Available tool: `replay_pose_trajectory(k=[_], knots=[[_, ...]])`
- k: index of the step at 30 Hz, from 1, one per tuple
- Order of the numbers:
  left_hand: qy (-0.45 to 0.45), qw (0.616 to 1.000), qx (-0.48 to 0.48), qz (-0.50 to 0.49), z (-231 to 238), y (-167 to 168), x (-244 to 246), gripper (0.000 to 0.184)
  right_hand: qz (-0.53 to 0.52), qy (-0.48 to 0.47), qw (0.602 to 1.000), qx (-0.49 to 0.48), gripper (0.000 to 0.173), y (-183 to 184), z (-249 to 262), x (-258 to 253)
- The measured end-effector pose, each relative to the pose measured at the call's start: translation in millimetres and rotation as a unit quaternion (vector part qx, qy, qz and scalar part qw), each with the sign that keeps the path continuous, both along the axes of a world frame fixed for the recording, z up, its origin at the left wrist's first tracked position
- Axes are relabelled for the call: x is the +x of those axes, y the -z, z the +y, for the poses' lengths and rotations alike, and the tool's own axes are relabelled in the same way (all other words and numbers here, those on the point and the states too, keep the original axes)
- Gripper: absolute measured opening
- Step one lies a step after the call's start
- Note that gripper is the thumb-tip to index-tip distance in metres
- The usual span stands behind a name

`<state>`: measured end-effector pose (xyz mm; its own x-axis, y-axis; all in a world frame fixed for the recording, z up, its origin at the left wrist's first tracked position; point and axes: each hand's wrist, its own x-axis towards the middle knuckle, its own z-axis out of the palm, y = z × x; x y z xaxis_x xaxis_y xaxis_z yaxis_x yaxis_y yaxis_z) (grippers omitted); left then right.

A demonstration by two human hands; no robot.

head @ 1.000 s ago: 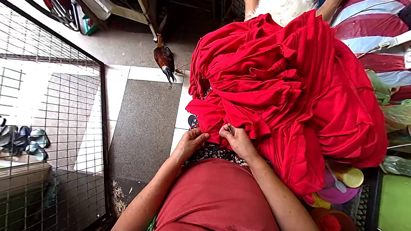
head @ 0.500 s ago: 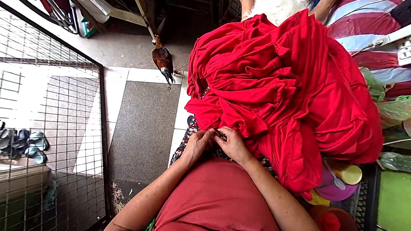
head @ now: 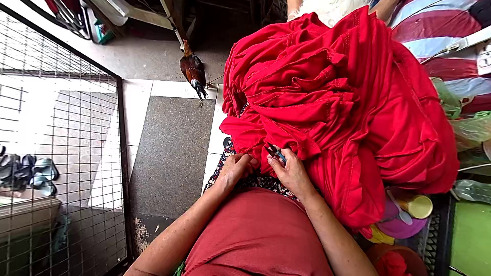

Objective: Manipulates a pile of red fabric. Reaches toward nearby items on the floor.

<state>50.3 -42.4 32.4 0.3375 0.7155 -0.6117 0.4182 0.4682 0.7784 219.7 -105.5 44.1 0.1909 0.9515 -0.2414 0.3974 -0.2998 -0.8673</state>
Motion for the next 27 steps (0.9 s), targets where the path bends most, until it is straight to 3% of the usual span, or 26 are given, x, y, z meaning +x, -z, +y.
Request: replay_pose_trajectory(k=[5, 13, 19, 27], knots=[[0.064, 0.991, 0.081, 0.091, 2, 11, 7, 0.032, 0.003, -0.005, 1.000, 0.005, 0.038, 4, -2, -4], [0.026, 0.997, 0.004, -0.070, -4, 7, -18, 0.016, -0.049, -0.075, 0.994, 0.067, 0.028, 12, -7, 2], [0.017, 0.995, 0.001, -0.095, -5, 10, -19, 0.020, -0.213, -0.144, 0.955, 0.147, 0.017, 21, -13, -1], [0.015, 0.996, 0.005, -0.091, -6, 9, -19, 0.016, -0.276, -0.150, 0.938, 0.149, 0.014, 23, -10, -13]])
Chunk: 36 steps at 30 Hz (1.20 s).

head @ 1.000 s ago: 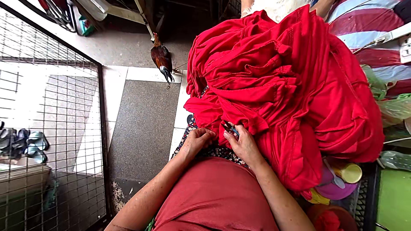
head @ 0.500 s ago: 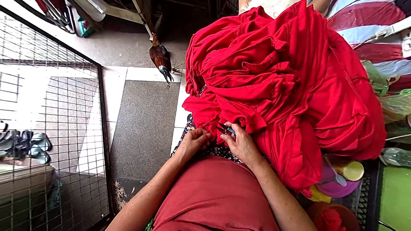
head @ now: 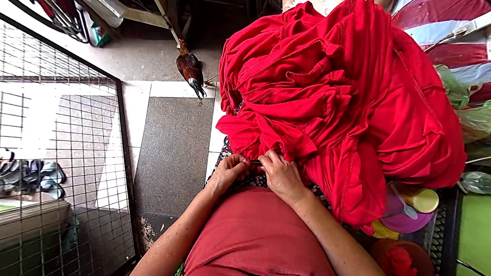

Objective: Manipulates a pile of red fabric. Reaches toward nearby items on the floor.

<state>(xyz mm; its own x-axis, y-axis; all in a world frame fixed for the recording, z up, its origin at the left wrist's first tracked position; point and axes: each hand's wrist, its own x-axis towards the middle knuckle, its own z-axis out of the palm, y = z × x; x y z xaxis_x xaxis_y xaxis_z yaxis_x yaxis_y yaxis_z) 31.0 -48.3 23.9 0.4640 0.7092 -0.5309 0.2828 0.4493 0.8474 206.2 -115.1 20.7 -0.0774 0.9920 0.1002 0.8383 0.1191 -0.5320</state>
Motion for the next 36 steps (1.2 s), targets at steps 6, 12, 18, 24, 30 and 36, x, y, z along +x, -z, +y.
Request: replay_pose_trajectory(k=[6, 12, 18, 24, 30, 36], knots=[[-0.006, 1.000, -0.002, -0.012, -1, 4, 1, 0.017, -0.027, 0.008, 1.000, 0.002, 0.014, 0, 0, -5], [0.002, 1.000, 0.006, -0.023, -1, 7, -1, 0.017, -0.038, 0.006, 0.999, -0.018, 0.013, -4, 1, -7], [-0.003, 0.999, -0.024, -0.040, 3, 7, -3, 0.022, -0.013, 0.000, 1.000, -0.022, 0.015, -2, 1, 0], [-0.017, 0.993, -0.083, -0.078, 9, 5, -10, 0.029, 0.033, 0.006, 0.998, -0.059, 0.019, -8, -1, 8], [0.045, 0.994, 0.052, 0.088, 2, -7, 2, 0.029, 0.070, 0.051, 0.995, -0.049, 0.021, -5, 1, 7], [0.044, 0.979, 0.053, 0.193, 12, -11, 23, 0.039, 0.148, 0.082, 0.981, -0.097, 0.027, -13, 0, 12]])
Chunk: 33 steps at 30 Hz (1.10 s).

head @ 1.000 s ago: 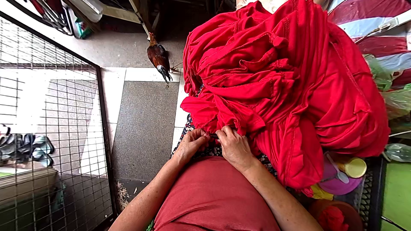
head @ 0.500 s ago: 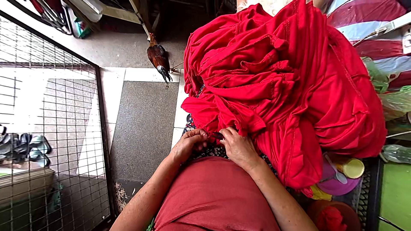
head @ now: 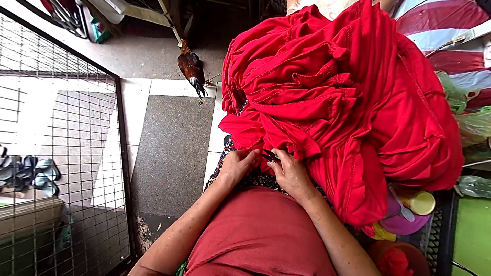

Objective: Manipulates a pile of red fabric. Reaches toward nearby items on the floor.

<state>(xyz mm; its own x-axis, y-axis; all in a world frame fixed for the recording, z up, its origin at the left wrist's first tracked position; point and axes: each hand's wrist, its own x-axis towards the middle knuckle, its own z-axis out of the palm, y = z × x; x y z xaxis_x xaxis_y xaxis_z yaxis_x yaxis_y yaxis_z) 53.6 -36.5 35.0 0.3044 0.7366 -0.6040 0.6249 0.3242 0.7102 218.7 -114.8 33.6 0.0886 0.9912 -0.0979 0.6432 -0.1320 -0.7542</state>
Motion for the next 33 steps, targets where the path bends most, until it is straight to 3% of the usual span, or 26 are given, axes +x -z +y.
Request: replay_pose_trajectory(k=[3, 7, 11, 20, 33], knots=[[0.026, 1.000, 0.008, 0.001, 2, 3, -2, 0.029, 0.012, 0.017, 1.000, 0.017, 0.027, 2, 0, -1], [0.012, 0.992, -0.050, -0.113, 0, 5, -20, 0.023, 0.019, -0.024, 0.997, 0.074, 0.023, 15, 0, 3], [0.000, 0.982, -0.066, -0.178, -6, 10, -33, 0.022, -0.065, -0.074, 0.985, 0.141, 0.017, 25, 1, -2], [-0.018, 0.979, -0.057, -0.197, -11, 11, -34, 0.021, -0.201, -0.062, 0.958, 0.194, 0.016, 27, 4, -21], [-0.010, 0.981, -0.061, -0.185, -7, 15, -35, 0.022, -0.170, -0.037, 0.971, 0.165, 0.015, 34, 8, -22]])
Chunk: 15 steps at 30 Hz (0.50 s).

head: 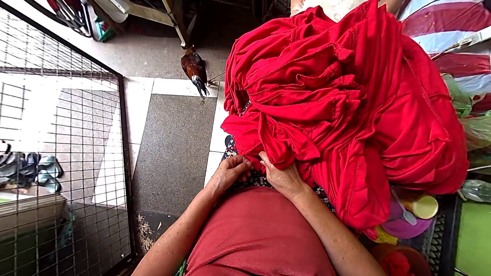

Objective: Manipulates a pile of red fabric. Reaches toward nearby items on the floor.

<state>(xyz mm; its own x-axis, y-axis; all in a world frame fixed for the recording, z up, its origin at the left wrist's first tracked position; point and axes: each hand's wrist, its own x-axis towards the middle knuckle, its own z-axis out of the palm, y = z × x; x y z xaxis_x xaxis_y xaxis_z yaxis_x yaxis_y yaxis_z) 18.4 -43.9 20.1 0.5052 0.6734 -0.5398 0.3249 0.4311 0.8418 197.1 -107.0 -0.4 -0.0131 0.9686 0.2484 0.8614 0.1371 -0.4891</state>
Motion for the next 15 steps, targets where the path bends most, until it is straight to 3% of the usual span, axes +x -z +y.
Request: replay_pose_trajectory(k=[4, 6, 8, 12, 15], knots=[[-0.005, 1.000, -0.007, 0.001, -1, -2, -1, 0.023, 0.036, -0.005, 0.999, -0.015, 0.019, 2, 2, 4], [-0.004, 1.000, -0.012, -0.021, -1, -2, -3, 0.026, 0.153, -0.009, 0.983, -0.099, 0.022, -17, 6, 12], [0.004, 0.999, -0.019, -0.050, -2, -1, -9, 0.030, 0.320, 0.006, 0.940, -0.122, 0.028, -33, 8, 30], [0.013, 0.996, -0.015, -0.090, -5, 2, -21, 0.034, 0.582, 0.069, 0.810, -0.029, 0.020, -31, 9, 48], [0.000, 0.996, -0.022, -0.084, -6, 0, -26, 0.034, 0.570, 0.102, 0.815, -0.024, 0.019, -28, 12, 42]])
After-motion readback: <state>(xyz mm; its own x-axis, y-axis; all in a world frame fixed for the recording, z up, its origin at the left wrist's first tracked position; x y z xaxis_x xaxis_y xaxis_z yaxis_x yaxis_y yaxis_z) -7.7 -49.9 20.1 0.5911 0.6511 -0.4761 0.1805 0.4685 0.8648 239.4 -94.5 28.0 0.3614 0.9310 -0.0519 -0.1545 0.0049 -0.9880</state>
